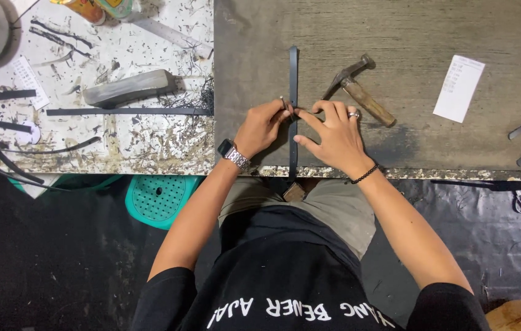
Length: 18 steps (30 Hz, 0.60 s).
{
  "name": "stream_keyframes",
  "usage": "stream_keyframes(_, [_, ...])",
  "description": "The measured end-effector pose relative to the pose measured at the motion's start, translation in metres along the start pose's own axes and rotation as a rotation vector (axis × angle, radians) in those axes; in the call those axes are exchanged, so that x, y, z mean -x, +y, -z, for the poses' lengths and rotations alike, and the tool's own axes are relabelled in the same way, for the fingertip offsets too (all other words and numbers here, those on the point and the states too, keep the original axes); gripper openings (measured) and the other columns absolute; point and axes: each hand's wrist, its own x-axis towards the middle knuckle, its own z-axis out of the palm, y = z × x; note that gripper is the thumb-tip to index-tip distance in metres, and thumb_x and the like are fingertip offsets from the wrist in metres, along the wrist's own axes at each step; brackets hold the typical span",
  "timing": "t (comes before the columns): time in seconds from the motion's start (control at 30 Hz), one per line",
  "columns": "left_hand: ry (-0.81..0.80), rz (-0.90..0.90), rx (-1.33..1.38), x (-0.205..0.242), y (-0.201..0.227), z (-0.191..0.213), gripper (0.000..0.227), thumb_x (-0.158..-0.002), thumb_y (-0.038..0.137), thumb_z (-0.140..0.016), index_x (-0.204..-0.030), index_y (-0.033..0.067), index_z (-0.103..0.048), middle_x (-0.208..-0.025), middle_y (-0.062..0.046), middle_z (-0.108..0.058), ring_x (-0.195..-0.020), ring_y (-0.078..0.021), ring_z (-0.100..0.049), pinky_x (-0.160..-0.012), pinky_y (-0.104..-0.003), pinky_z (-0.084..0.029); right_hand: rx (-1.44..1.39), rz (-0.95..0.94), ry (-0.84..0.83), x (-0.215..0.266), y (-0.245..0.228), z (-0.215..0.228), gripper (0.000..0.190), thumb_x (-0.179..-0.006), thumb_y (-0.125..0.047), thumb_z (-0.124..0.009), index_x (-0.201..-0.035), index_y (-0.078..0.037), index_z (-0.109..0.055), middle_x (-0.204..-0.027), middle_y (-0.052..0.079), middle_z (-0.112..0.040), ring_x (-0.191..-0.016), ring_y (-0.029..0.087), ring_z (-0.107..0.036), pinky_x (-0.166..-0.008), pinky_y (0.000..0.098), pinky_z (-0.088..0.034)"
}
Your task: Using a hammer and a punch tool to create holes at regular intervals along a leather strap on a workbench.
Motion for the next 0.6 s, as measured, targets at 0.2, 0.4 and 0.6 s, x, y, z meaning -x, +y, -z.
stream_keyframes(0.2, [-0.016, 0.058, 0.048, 0.0, 0.002, 0.001, 0.007, -0.102, 0.007, -0.064, -0.095, 0.005, -0.065, -0.076, -0.017, -0.071, -0.078, -0.0389, -0.073, -0.072, -0.04, -0.059, 0.017, -0.009, -0.017, -0.001, -0.002, 0.005, 0.045, -0.098, -0.052, -0.065, -0.131, -0.022, -0.067, -0.116, 0.006, -0.05, -0.113, 0.03, -0.048, -0.089, 0.0476, -0.035])
stream_keyframes(0.4, [-0.02, 0.086, 0.064, -0.002, 0.005, 0.002, 0.008, -0.102, 0.007, -0.063, -0.095, 0.0045, -0.065, -0.077, -0.018, -0.072, -0.08, -0.0393, -0.074, -0.072, -0.04, -0.059, -0.002, -0.016, -0.031, -0.002, -0.002, 0.007, 0.045, -0.099, -0.051, -0.064, -0.133, -0.022, -0.066, -0.116, 0.006, -0.05, -0.113, 0.03, -0.046, -0.09, 0.0492, -0.034])
stream_keyframes(0.6, [-0.026, -0.016, 0.004, 0.001, -0.008, -0.006, 0.005, -0.101, 0.003, -0.062, -0.098, 0.0053, -0.066, -0.078, -0.015, -0.07, -0.079, -0.0384, -0.072, -0.071, -0.04, -0.059, -0.015, -0.015, -0.015, -0.002, -0.002, 0.005, 0.045, -0.098, -0.05, -0.065, -0.133, -0.021, -0.066, -0.117, 0.006, -0.049, -0.114, 0.031, -0.047, -0.089, 0.0499, -0.034])
